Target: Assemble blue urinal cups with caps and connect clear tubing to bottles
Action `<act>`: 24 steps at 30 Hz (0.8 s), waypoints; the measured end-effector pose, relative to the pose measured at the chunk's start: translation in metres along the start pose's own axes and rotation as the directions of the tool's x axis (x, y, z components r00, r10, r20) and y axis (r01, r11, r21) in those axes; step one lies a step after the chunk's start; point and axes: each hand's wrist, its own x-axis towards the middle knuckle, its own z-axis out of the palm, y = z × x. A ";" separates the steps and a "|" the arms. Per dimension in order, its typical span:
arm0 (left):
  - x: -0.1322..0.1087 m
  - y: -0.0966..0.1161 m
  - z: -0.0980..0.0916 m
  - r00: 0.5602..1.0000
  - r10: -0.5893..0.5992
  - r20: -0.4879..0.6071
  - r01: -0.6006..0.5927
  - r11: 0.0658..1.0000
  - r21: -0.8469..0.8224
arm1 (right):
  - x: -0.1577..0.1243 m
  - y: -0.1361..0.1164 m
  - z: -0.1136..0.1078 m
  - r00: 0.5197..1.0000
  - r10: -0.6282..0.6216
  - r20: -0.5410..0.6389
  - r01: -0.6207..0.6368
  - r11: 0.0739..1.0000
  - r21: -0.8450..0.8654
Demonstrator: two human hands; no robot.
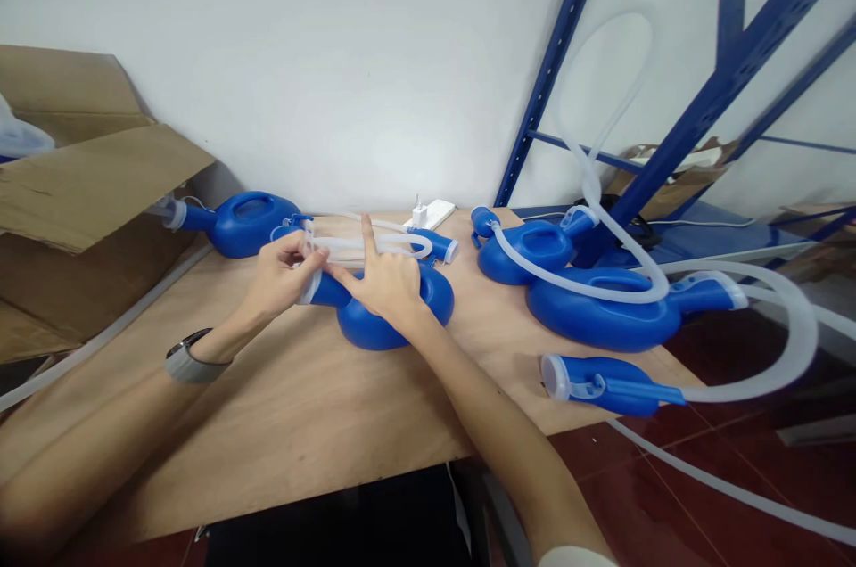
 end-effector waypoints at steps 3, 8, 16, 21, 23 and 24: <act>-0.003 -0.002 -0.003 0.993 0.043 -0.109 -0.039 0.999 0.036 | 0.000 0.000 -0.001 1.000 0.004 0.011 -0.004 1.000 0.006; -0.004 -0.009 -0.032 0.999 0.047 0.000 -0.046 0.980 0.192 | 0.002 0.002 0.000 1.000 -0.004 -0.004 0.004 1.000 -0.001; 0.003 -0.064 -0.119 0.866 -0.286 0.409 0.087 0.894 0.440 | -0.001 0.004 0.004 1.000 -0.012 -0.027 0.012 1.000 -0.004; 0.001 -0.096 -0.144 0.905 -0.325 0.276 0.128 0.824 0.552 | -0.002 0.006 0.006 0.998 -0.035 -0.049 0.035 0.999 -0.002; -0.001 -0.101 -0.146 0.934 -0.253 0.252 0.064 0.813 0.579 | -0.002 0.007 0.007 0.997 -0.048 -0.054 0.048 0.999 0.004; -0.002 -0.103 -0.147 0.942 -0.240 0.236 0.048 0.789 0.612 | -0.003 0.008 0.007 0.997 -0.055 -0.058 0.055 0.998 0.006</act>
